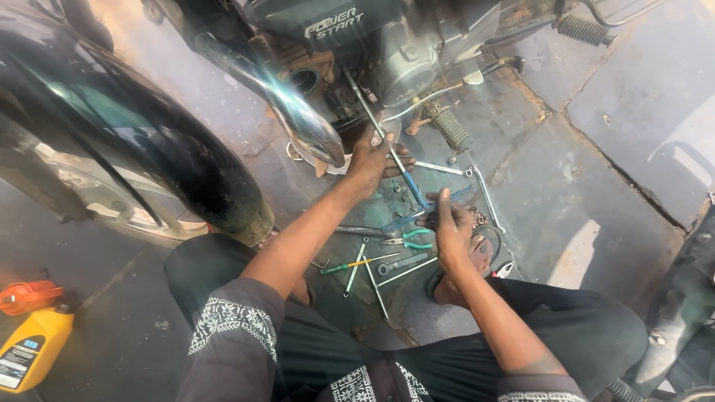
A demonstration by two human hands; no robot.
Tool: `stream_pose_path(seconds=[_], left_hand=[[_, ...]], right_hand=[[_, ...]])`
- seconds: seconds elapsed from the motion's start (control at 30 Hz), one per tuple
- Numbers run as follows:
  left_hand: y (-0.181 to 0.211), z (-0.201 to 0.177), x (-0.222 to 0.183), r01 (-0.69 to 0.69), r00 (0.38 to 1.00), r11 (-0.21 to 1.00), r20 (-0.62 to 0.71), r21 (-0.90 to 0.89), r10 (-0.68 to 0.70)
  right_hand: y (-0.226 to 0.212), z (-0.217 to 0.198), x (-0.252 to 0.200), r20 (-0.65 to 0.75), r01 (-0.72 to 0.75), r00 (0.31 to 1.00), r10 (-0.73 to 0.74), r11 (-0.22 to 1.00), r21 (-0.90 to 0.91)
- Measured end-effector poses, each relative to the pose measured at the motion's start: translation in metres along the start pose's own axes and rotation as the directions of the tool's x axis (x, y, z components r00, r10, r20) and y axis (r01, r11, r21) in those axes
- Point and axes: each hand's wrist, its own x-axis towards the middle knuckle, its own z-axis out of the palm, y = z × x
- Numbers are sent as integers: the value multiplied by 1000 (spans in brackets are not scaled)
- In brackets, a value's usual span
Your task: The person manipulates internal engine components on a motorcycle, handling a gear and a gasket by hand and using tools such as a wrench and a screwdriver to assemble or adjust the parts.
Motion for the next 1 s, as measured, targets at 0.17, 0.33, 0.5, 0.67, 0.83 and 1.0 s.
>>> stream_pose_path(seconds=[0.17,0.33,0.5,0.67,0.83,1.0], left_hand=[[-12,-7,8,-24,1000,1000,13,-15,25],[-11,-3,13,-5,1000,999,-24,-40,4],[-16,-1,20,-33,999,999,-42,-24,32],[-16,-1,18,-55,997,998,-59,25,56],[-6,-5,13,-18,997,998,-69,54,22],[-8,-8,15,-35,997,998,-62,43,37]], right_hand=[[23,-19,26,96,-465,885,456,879,105],[-22,-14,-17,205,381,854,-479,304,-874],[-55,0,-40,520,619,456,-723,-162,-768],[-18,-14,-14,91,184,977,-191,553,-812],[-17,-17,-7,179,138,983,-41,808,-572],[-50,-5,-46,529,613,534,-660,-129,-780]])
